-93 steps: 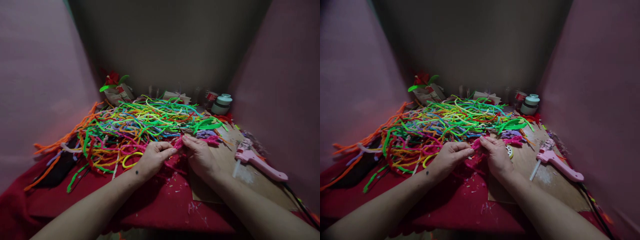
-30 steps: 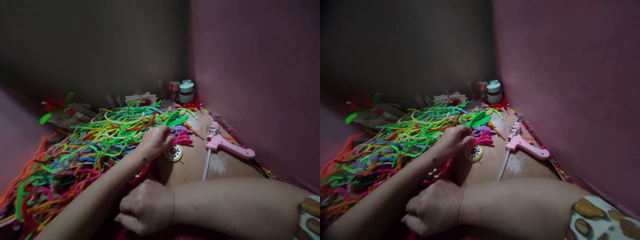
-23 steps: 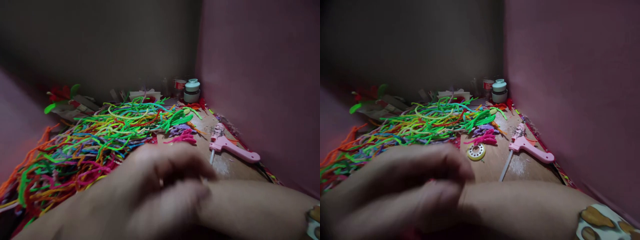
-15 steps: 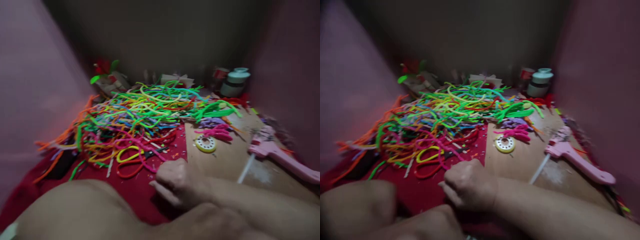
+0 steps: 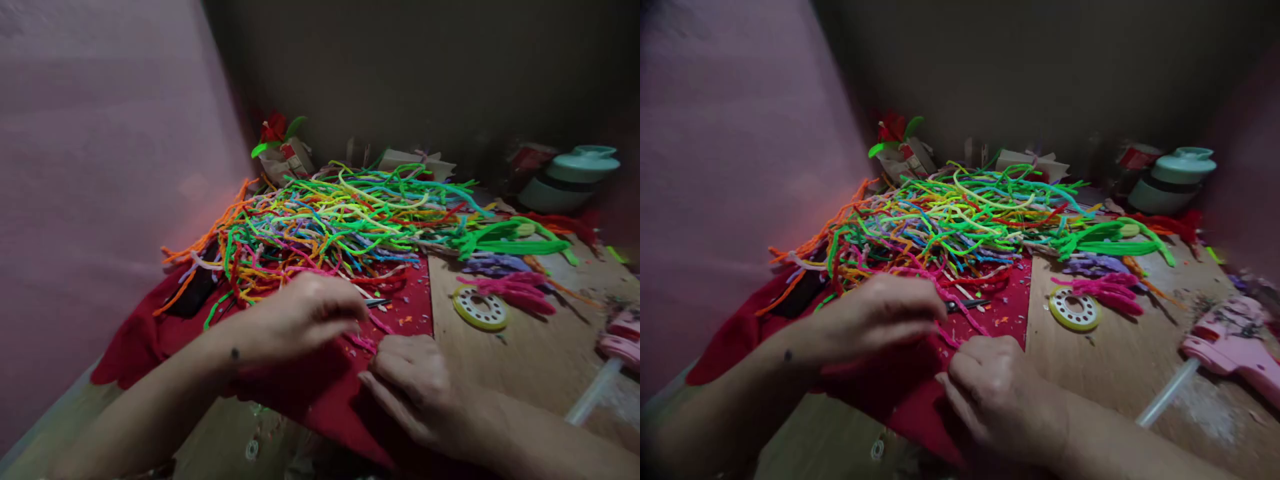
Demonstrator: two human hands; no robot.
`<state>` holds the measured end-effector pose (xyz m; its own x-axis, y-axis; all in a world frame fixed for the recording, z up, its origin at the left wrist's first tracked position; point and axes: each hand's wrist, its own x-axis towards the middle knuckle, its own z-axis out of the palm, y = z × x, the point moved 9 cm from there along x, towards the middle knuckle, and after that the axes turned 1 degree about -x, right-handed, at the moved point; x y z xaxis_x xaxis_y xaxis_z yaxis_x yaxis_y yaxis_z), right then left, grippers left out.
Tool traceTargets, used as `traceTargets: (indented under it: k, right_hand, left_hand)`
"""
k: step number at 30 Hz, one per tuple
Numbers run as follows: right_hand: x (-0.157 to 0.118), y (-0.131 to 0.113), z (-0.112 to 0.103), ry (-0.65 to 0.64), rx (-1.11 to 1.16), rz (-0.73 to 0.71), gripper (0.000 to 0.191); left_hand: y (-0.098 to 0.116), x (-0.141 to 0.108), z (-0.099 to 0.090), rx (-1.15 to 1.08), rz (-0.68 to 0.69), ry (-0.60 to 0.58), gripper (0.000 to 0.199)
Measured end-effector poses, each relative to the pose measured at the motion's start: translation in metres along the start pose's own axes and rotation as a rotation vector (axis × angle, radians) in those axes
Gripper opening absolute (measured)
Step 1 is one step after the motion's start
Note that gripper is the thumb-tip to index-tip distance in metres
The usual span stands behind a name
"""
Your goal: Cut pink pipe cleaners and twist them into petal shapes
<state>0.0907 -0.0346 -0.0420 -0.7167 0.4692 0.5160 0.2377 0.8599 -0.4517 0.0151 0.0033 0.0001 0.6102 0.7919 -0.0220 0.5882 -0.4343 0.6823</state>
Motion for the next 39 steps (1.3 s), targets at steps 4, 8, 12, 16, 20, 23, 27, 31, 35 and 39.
traceTargets:
  k: [4, 8, 12, 16, 20, 23, 27, 31, 35, 39]
  right_hand:
    - [0.001, -0.011, 0.004, -0.046, -0.078, -0.063, 0.025]
    - [-0.002, -0.019, 0.012, -0.077, -0.099, -0.121, 0.024]
    - [-0.004, -0.028, 0.015, -0.114, -0.109, -0.178, 0.023]
    - [-0.003, -0.036, 0.017, -0.118, -0.131, -0.238, 0.026]
    - [-0.002, -0.03, 0.018, -0.124, -0.116, -0.177, 0.027]
    - [-0.003, -0.028, 0.015, -0.093, -0.087, -0.155, 0.025]
    - [0.001, -0.013, 0.001, 0.008, 0.048, 0.012, 0.018]
    - [-0.001, 0.032, -0.009, 0.187, 0.413, 0.492, 0.025]
    - [-0.015, 0.065, -0.012, 0.383, 0.741, 0.836, 0.032]
    - [-0.02, 0.087, -0.027, 0.502, 0.781, 0.874, 0.029]
  left_hand:
    - [-0.06, 0.005, -0.047, 0.318, -0.137, 0.196, 0.013]
    - [-0.086, 0.013, -0.039, 0.475, -0.091, 0.103, 0.012]
    - [-0.098, 0.017, -0.031, 0.543, -0.114, 0.147, 0.012]
    - [-0.093, 0.012, -0.041, 0.435, -0.094, 0.27, 0.013]
    - [-0.088, -0.002, -0.065, 0.222, -0.111, 0.462, 0.018]
    - [-0.086, -0.006, -0.071, 0.167, -0.101, 0.5, 0.017]
    - [-0.073, -0.007, -0.071, 0.153, -0.027, 0.555, 0.015]
    - [-0.049, -0.004, -0.056, 0.176, 0.078, 0.556, 0.016]
    - [-0.026, 0.007, -0.011, 0.352, 0.136, 0.363, 0.017]
    - [-0.02, 0.013, 0.02, 0.402, 0.095, 0.25, 0.025]
